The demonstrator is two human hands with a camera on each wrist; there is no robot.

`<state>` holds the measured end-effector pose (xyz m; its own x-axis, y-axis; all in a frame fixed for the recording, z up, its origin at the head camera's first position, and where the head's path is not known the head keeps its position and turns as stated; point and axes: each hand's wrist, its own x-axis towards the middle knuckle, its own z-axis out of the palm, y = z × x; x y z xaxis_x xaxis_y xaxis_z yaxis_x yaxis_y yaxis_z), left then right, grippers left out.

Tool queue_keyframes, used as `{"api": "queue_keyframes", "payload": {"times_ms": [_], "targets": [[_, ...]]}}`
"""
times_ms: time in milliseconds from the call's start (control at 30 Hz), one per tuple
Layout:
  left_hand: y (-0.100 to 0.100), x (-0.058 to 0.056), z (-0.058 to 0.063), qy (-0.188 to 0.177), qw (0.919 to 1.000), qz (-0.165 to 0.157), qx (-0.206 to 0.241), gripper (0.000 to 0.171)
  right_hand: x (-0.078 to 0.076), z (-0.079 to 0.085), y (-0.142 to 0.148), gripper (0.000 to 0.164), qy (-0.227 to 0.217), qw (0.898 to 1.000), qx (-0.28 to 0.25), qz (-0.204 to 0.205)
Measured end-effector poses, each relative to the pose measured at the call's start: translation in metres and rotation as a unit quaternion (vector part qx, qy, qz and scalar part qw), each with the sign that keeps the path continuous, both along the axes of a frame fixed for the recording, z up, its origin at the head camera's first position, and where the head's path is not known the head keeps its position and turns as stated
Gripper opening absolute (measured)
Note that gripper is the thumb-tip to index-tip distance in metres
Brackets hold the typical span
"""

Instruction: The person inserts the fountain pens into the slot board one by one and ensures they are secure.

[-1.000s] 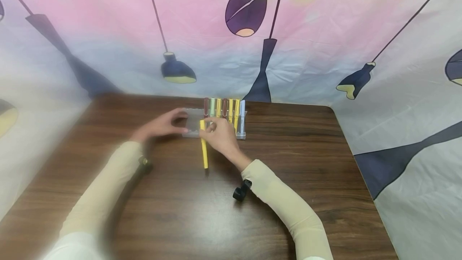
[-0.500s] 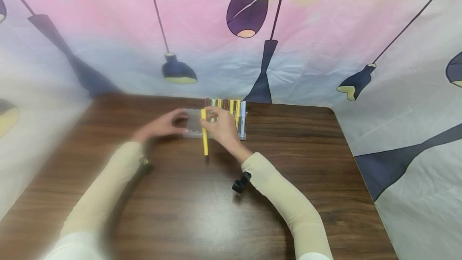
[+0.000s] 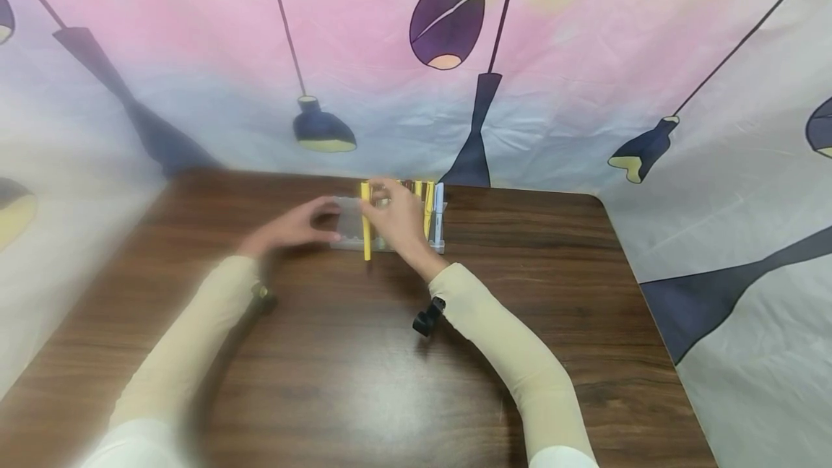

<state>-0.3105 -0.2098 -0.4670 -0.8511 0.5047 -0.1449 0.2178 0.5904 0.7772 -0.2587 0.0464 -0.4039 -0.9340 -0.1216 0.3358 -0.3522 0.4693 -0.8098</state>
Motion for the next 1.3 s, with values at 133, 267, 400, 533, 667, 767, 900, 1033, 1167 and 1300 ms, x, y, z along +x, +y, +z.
{"api": "queue_keyframes", "payload": {"times_ms": [133, 267, 400, 533, 667, 767, 900, 1033, 1167, 1300], "targets": [[0.000, -0.001, -0.001, -0.003, 1.0000, 0.002, 0.002, 0.094, -0.004, 0.000, -0.003, 0.036, 0.003, 1.000, -0.007, -0.004], [0.000, -0.001, -0.001, -0.008, 0.9999, 0.005, 0.007, 0.096, -0.007, 0.000, -0.005, 0.034, 0.001, 1.000, -0.016, -0.010], [0.000, -0.002, -0.002, -0.004, 1.0000, 0.006, 0.000, 0.095, -0.012, -0.002, -0.006, 0.035, 0.009, 1.000, -0.022, -0.013], [0.000, -0.002, -0.002, 0.002, 1.0000, 0.005, -0.007, 0.093, -0.016, -0.005, -0.008, 0.035, 0.022, 0.999, -0.030, -0.017], [0.000, -0.001, -0.002, 0.004, 0.9999, 0.007, -0.009, 0.093, -0.020, -0.008, -0.010, 0.034, 0.034, 0.999, -0.027, -0.027], [0.000, -0.001, -0.002, 0.004, 0.9999, 0.007, -0.013, 0.093, -0.022, -0.011, -0.011, 0.033, 0.042, 0.998, -0.021, -0.036], [0.000, -0.002, -0.003, 0.004, 0.9998, 0.006, -0.016, 0.094, -0.025, -0.016, -0.013, 0.033, 0.047, 0.998, -0.024, -0.038], [-0.001, -0.003, -0.004, 0.005, 0.9999, 0.004, -0.013, 0.093, -0.027, -0.021, -0.015, 0.033, 0.051, 0.998, -0.026, -0.029], [-0.001, -0.001, -0.002, 0.001, 1.0000, 0.001, -0.006, 0.093, -0.027, -0.024, -0.017, 0.031, 0.053, 0.998, -0.022, -0.029], [0.000, 0.000, -0.001, -0.003, 1.0000, 0.002, -0.005, 0.093, -0.027, -0.028, -0.019, 0.029, 0.048, 0.998, -0.013, -0.033]]}}
